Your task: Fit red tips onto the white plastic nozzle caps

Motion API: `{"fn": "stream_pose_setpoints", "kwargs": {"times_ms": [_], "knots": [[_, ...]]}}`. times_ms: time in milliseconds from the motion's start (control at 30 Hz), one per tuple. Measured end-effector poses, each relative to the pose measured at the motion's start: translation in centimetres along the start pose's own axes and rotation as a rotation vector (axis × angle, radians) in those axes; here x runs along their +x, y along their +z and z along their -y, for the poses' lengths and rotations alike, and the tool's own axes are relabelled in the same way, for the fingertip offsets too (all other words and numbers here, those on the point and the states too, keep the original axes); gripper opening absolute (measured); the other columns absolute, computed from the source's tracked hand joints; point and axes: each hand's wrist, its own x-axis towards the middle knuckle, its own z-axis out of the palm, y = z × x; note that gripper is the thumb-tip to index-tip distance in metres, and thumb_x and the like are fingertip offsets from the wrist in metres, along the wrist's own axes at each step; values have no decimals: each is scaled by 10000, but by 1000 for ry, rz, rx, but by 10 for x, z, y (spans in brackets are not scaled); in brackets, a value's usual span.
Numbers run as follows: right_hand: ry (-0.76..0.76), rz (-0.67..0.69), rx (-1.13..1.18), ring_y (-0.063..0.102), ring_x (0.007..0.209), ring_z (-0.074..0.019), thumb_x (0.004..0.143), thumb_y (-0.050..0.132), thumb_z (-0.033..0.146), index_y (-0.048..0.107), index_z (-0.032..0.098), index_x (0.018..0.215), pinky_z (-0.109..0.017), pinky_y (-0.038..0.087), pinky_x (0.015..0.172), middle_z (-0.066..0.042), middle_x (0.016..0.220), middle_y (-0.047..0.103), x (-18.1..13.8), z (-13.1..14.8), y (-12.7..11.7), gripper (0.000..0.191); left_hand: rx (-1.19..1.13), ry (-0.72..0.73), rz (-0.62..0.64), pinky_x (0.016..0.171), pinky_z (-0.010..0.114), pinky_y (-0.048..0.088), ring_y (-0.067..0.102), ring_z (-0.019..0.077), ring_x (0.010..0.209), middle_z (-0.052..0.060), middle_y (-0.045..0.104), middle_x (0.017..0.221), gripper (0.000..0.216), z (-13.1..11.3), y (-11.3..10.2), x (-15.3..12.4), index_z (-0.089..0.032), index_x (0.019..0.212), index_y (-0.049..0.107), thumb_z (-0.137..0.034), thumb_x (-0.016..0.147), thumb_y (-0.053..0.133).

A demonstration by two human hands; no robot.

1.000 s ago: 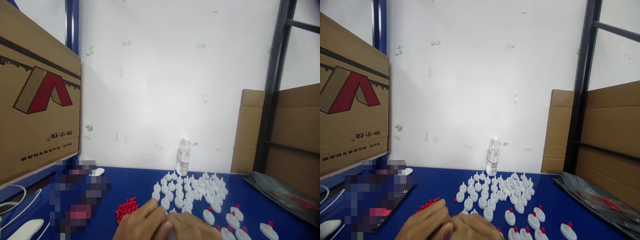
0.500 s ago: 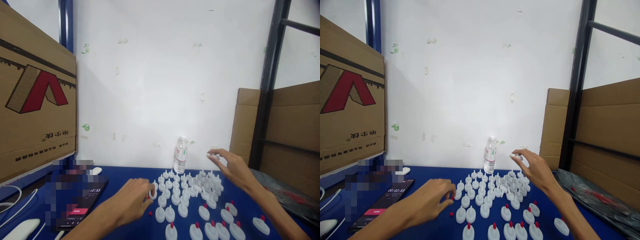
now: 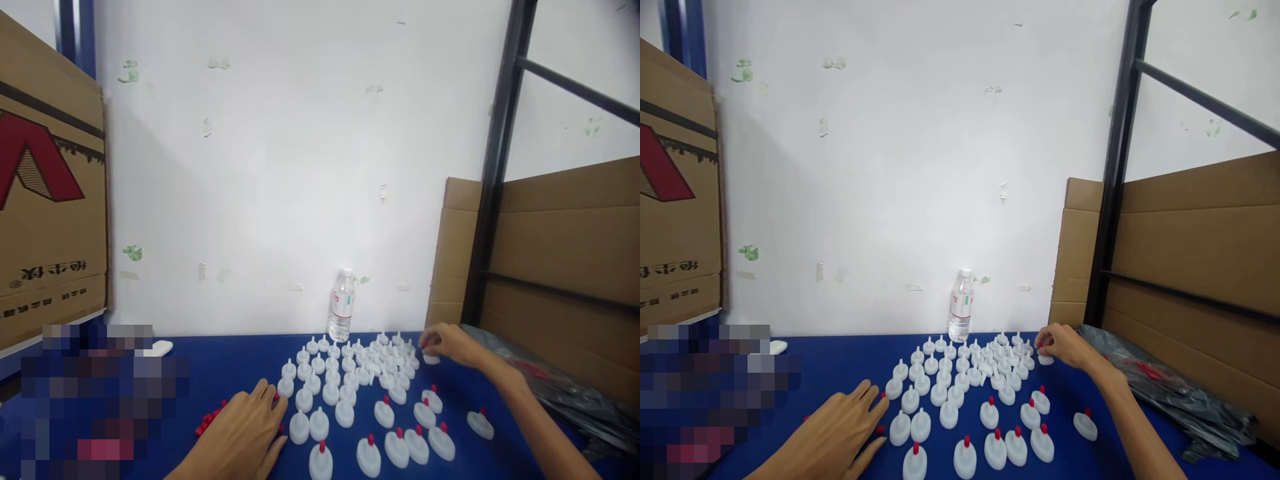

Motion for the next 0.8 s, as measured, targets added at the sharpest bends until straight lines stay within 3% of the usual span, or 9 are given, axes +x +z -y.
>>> {"fn": "stream_pose_setpoints", "kwargs": {"times_ms": [100,200,367,500,633,700,800], "knots": [[21,98,7,728,691,-257,615,733,372,737,210,698,-295,502,621,-46,671,765,-2,-1,6,183,38,0,-18,795,527,545,650,388,1066,218,682,1180,422,-1,3,2,-143,1272,628,-233,998,318],[10,132,0,715,682,-257,628,742,424,733,212,687,-302,505,617,-48,673,760,-5,5,6,220,90,45,-19,746,507,546,673,366,980,190,695,1145,437,1,6,3,-154,1255,637,-182,999,285],[-94,82,-11,710,896,-275,864,542,600,772,236,900,-342,523,829,-62,924,789,-6,24,4,432,74,43,-13,708,497,548,688,352,905,171,695,1098,428,2,5,2,-157,1286,609,-198,1003,290],[-133,137,-7,728,851,-280,856,551,632,802,241,950,-333,540,780,-53,915,803,-5,29,17,474,49,44,-16,680,483,555,691,328,842,139,691,1046,402,1,5,3,-184,1261,598,-187,997,295],[-140,33,-46,724,824,-300,872,543,564,800,219,833,-363,532,781,-75,834,796,-4,29,19,432,99,60,-14,685,430,557,696,301,836,114,689,1049,368,1,15,6,-201,1195,607,-93,921,386],[-139,-68,-62,727,899,-325,878,539,502,795,214,896,-388,528,825,-99,904,799,-4,34,12,386,132,51,-21,692,397,552,699,286,850,116,682,1084,375,3,19,8,-193,1193,602,-64,888,426],[-166,-201,-52,725,1007,-331,935,480,449,740,233,1081,-410,529,871,-110,1045,787,-5,50,5,369,166,32,-58,675,371,534,699,267,833,123,673,1090,358,5,17,8,-182,1189,597,-84,956,344]]}}
